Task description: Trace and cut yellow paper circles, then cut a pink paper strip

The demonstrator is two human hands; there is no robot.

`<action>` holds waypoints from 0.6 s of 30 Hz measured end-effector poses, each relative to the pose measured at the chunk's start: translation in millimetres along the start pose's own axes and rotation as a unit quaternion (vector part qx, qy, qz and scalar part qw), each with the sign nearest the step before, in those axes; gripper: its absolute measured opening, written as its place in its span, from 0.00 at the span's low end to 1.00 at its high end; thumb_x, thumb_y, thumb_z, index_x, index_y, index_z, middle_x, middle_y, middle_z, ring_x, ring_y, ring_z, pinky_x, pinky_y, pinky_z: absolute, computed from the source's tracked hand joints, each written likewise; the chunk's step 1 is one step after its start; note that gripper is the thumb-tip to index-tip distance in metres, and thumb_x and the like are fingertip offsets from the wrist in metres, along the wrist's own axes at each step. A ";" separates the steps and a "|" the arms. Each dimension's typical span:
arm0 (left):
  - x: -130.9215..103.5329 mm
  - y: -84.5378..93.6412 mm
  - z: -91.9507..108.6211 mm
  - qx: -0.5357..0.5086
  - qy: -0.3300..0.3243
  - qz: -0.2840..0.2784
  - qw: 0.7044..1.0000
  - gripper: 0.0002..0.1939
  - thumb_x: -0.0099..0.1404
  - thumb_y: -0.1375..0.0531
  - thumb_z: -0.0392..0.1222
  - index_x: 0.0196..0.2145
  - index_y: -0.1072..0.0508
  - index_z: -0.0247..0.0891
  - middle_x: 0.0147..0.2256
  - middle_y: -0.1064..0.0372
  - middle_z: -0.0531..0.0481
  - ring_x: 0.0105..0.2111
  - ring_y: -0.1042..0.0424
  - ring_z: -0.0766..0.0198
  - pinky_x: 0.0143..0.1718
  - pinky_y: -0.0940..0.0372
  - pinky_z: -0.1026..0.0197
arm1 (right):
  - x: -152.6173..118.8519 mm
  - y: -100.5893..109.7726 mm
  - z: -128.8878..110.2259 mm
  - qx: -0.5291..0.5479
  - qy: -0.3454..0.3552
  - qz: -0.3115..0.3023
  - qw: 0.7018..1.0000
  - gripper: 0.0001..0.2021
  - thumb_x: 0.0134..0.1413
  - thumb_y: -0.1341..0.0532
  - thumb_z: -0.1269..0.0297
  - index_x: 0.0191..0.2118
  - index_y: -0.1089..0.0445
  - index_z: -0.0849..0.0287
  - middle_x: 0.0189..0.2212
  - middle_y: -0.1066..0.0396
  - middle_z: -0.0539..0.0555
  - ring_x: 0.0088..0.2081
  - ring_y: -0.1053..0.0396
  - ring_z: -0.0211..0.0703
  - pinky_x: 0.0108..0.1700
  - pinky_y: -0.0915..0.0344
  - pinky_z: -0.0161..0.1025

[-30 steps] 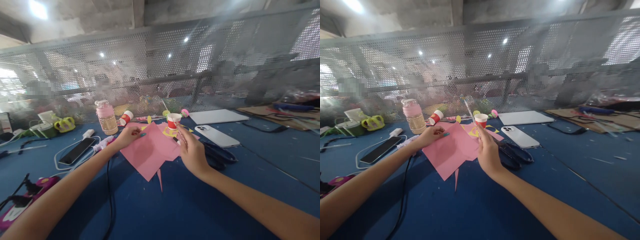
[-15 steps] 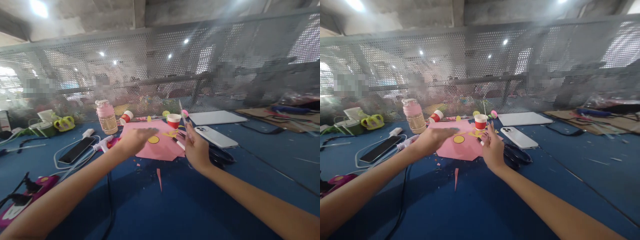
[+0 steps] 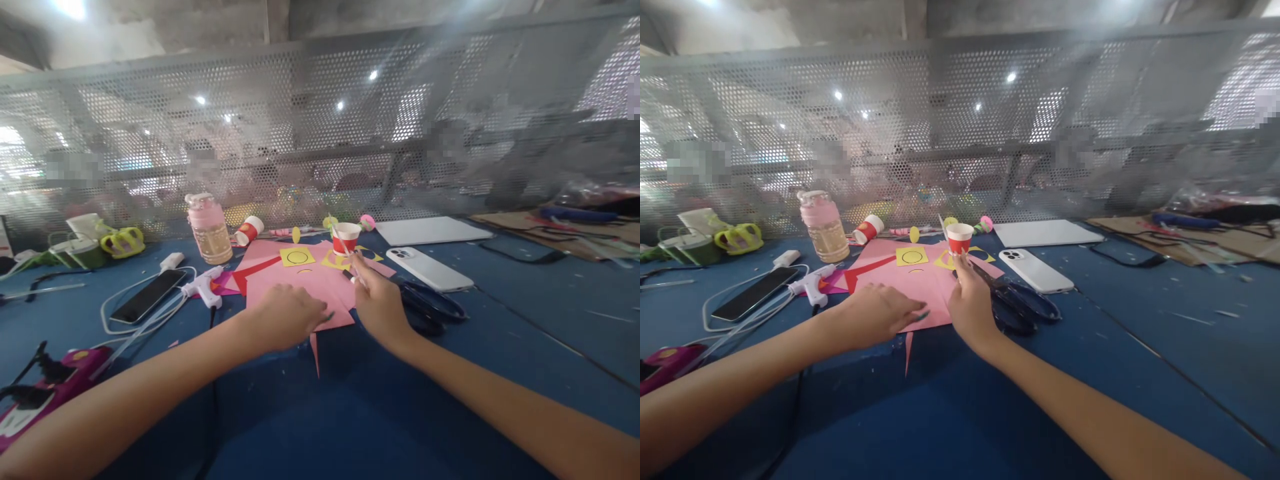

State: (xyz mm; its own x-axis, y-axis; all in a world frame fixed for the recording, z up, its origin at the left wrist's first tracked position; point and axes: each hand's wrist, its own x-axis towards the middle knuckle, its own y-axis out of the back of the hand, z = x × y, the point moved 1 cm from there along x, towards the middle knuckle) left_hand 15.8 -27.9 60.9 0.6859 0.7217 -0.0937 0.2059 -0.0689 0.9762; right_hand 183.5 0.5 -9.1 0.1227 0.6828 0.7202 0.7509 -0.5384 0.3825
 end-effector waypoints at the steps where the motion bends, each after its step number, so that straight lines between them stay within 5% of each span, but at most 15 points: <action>1: 2.5 -1.9 -2.2 -0.012 0.014 0.019 1.000 0.21 0.68 0.56 0.46 0.55 0.36 0.41 0.51 0.34 0.41 0.50 0.33 0.49 0.46 0.38 0.49 | -1.6 -1.0 -0.9 -0.006 0.009 -0.009 1.000 0.27 0.47 0.52 0.78 0.54 0.35 0.57 0.51 0.33 0.56 0.57 0.41 0.53 0.56 0.41 0.55; 3: 7.1 -8.0 -8.8 -0.033 0.044 0.020 0.998 0.28 0.68 0.56 0.50 0.62 0.50 0.35 0.62 0.54 0.37 0.60 0.50 0.45 0.55 0.48 0.43 | -5.4 -3.1 -3.8 -0.021 0.025 -0.025 0.999 0.30 0.46 0.53 0.80 0.56 0.38 0.58 0.53 0.35 0.57 0.58 0.43 0.53 0.56 0.42 0.56; 5: 9.7 -15.5 -16.3 -0.060 0.069 -0.052 0.995 0.36 0.65 0.56 0.56 0.64 0.61 0.32 0.64 0.71 0.37 0.63 0.65 0.40 0.56 0.56 0.36 | -10.1 -4.9 -8.4 -0.028 0.037 -0.040 0.998 0.33 0.43 0.54 0.82 0.59 0.41 0.59 0.54 0.36 0.58 0.57 0.42 0.53 0.56 0.40 0.54; 8: 9.6 -23.2 -24.4 -0.112 0.059 -0.149 0.981 0.40 0.64 0.57 0.61 0.64 0.68 0.35 0.64 0.79 0.40 0.62 0.74 0.38 0.55 0.60 0.31 | -17.7 -6.2 -18.1 -0.026 0.043 -0.077 0.996 0.39 0.40 0.55 0.84 0.63 0.50 0.60 0.55 0.37 0.60 0.57 0.42 0.52 0.54 0.37 0.53; 14: 9.7 -26.6 -37.9 -0.111 0.026 -0.141 0.983 0.44 0.62 0.53 0.61 0.63 0.67 0.29 0.63 0.75 0.32 0.63 0.70 0.44 0.58 0.56 0.40 | -24.5 -4.0 -35.2 0.023 0.008 -0.157 0.987 0.38 0.47 0.54 0.81 0.65 0.64 0.62 0.56 0.40 0.66 0.56 0.40 0.53 0.52 0.36 0.53; 18: 16.7 -26.2 -53.8 -0.045 0.008 -0.060 0.997 0.24 0.67 0.56 0.43 0.57 0.42 0.30 0.59 0.48 0.31 0.59 0.47 0.48 0.54 0.45 0.48 | -24.3 -2.9 -41.9 0.097 0.016 -0.198 0.975 0.38 0.50 0.47 0.74 0.65 0.65 0.58 0.55 0.39 0.66 0.54 0.36 0.51 0.51 0.35 0.52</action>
State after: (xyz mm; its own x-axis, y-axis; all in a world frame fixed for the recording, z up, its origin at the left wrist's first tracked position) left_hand -15.6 23.0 44.2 0.6487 0.7320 -0.2081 0.2210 0.0804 0.9720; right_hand 151.1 -35.2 -3.4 -0.2190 0.8010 0.5573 0.8449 -0.1301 0.5189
